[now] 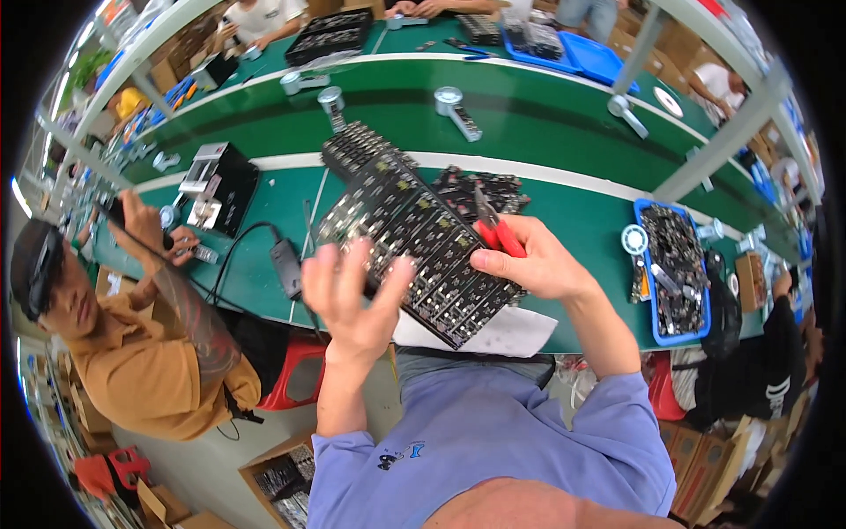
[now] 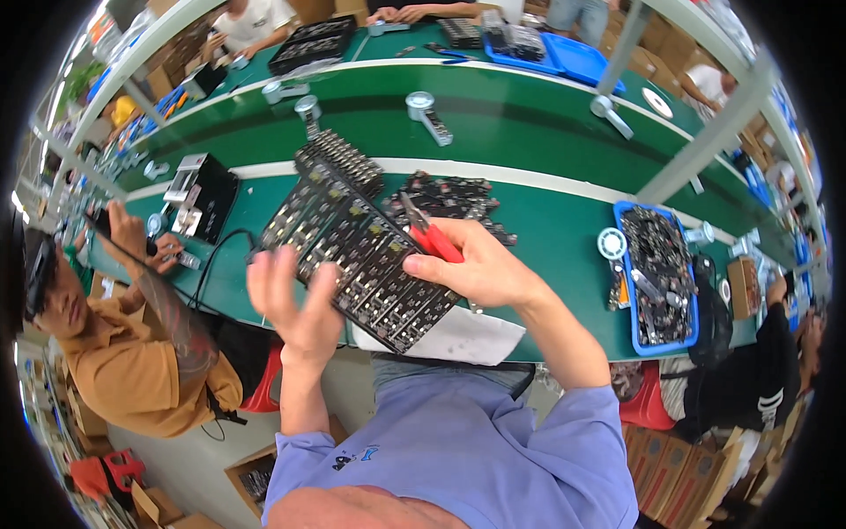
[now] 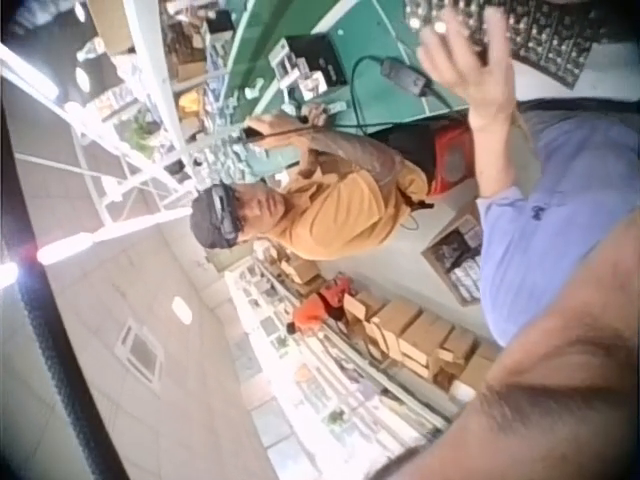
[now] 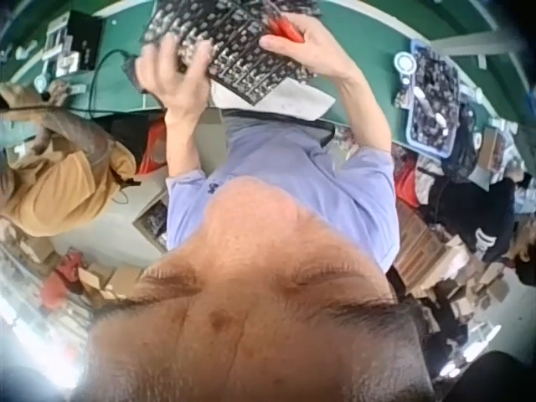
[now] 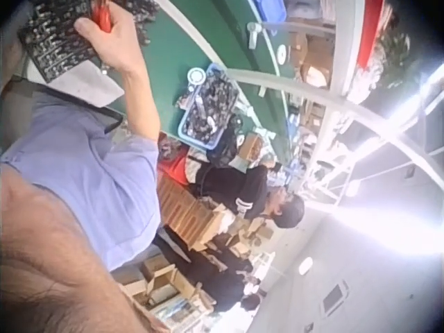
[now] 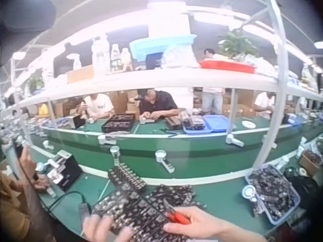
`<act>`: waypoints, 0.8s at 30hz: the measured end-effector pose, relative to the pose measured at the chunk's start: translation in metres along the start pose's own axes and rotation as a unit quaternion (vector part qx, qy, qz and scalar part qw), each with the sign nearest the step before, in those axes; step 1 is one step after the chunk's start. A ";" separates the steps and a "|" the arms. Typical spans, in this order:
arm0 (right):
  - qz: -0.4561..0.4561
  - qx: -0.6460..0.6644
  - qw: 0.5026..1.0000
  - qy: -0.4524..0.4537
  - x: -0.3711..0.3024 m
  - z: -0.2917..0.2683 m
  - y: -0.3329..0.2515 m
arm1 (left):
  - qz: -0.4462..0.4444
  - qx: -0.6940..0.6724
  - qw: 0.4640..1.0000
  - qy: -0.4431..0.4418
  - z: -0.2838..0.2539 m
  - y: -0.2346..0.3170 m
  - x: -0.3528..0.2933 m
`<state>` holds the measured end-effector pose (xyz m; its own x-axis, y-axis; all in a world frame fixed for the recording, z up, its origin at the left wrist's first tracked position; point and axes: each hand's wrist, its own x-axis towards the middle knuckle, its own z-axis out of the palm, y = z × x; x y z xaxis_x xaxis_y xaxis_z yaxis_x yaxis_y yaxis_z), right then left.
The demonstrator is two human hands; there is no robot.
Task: The person assembles small electronic circuit board modules by hand at a factory production line, connecting wires and enclosing them in plastic casings.
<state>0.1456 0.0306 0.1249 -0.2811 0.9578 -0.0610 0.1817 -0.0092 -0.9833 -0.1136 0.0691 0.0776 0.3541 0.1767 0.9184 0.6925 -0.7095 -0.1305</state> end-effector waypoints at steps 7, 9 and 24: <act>0.027 0.072 0.997 0.032 -0.056 0.002 0.047 | -0.621 -0.628 0.465 0.054 0.031 0.067 0.007; 0.082 0.074 0.989 0.095 -0.065 0.002 0.044 | -0.632 -0.614 0.469 0.063 0.042 0.071 0.006; -0.021 -0.166 0.971 0.170 -0.076 -0.004 0.058 | -0.560 -0.560 0.602 -0.102 0.043 0.090 -0.002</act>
<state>0.1809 -0.0421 0.0733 0.0223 0.9954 0.0927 0.4867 0.0702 -0.8708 -0.0251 0.0343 0.0477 0.2075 0.9713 0.1164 -0.2490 -0.0626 0.9665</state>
